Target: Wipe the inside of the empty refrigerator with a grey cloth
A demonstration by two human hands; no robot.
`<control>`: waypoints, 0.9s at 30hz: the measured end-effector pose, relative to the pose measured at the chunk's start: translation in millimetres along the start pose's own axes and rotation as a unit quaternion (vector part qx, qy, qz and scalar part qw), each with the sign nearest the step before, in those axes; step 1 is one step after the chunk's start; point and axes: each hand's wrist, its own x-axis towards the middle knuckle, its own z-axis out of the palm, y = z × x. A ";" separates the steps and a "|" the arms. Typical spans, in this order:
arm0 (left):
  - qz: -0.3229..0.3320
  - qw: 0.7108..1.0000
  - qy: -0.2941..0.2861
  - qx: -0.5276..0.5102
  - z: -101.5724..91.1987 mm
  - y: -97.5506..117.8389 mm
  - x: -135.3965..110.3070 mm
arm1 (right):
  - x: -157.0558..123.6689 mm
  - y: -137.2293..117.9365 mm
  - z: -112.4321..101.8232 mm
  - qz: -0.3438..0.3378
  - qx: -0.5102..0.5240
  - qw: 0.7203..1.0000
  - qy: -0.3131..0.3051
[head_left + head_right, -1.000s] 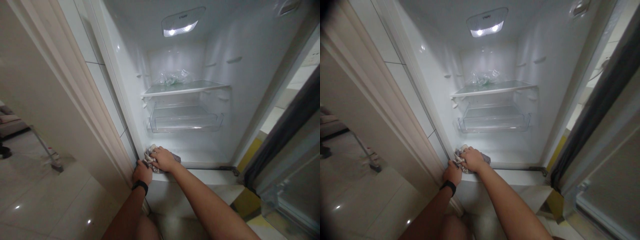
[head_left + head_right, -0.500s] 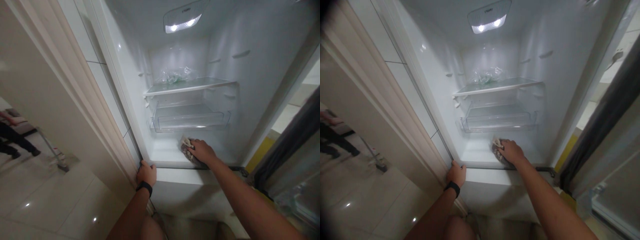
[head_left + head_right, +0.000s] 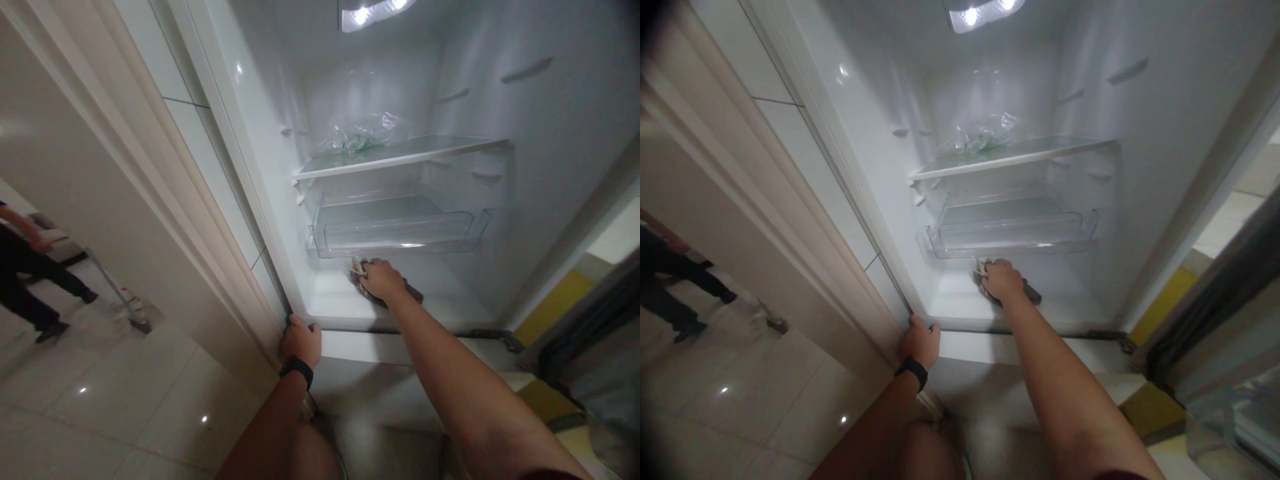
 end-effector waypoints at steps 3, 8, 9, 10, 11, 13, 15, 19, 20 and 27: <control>-0.004 1.000 -0.004 0.002 -0.2 -0.4 0.0 | 2.6 -32.5 2.8 -0.061 0.022 0.998 -0.014; -0.002 1.000 -0.013 0.009 -0.7 -1.1 0.1 | -9.2 -98.5 12.3 -0.153 0.061 0.986 -0.016; -0.002 1.000 -0.015 0.010 -1.3 -0.9 0.0 | -13.3 -106.9 13.5 -0.157 0.064 0.986 -0.007; -0.002 1.000 -0.016 0.011 -1.9 -0.6 -0.3 | -17.7 -112.3 14.1 -0.160 0.065 0.985 0.001; -0.004 1.000 -0.017 0.011 -2.7 -0.2 -0.7 | -22.3 -114.9 14.1 -0.165 0.065 0.984 0.008; -0.006 1.000 -0.020 0.011 -4.3 0.5 -1.5 | -32.4 -113.7 12.4 -0.188 0.062 0.980 0.009; -0.007 1.000 -0.024 0.008 -5.9 0.7 -1.9 | -43.8 -108.2 9.6 -0.221 0.057 0.973 0.007; -0.001 0.999 -0.040 -0.003 -7.7 -1.7 -0.9 | -69.1 -99.9 4.9 -0.302 0.050 0.952 -0.004; 0.002 0.999 -0.043 -0.005 -7.8 -2.4 -0.6 | -74.3 -98.8 4.1 -0.315 0.050 0.948 -0.007; 0.002 1.000 -0.030 0.002 -6.1 -2.0 -1.2 | -61.7 -77.9 1.3 -0.268 0.033 0.963 0.002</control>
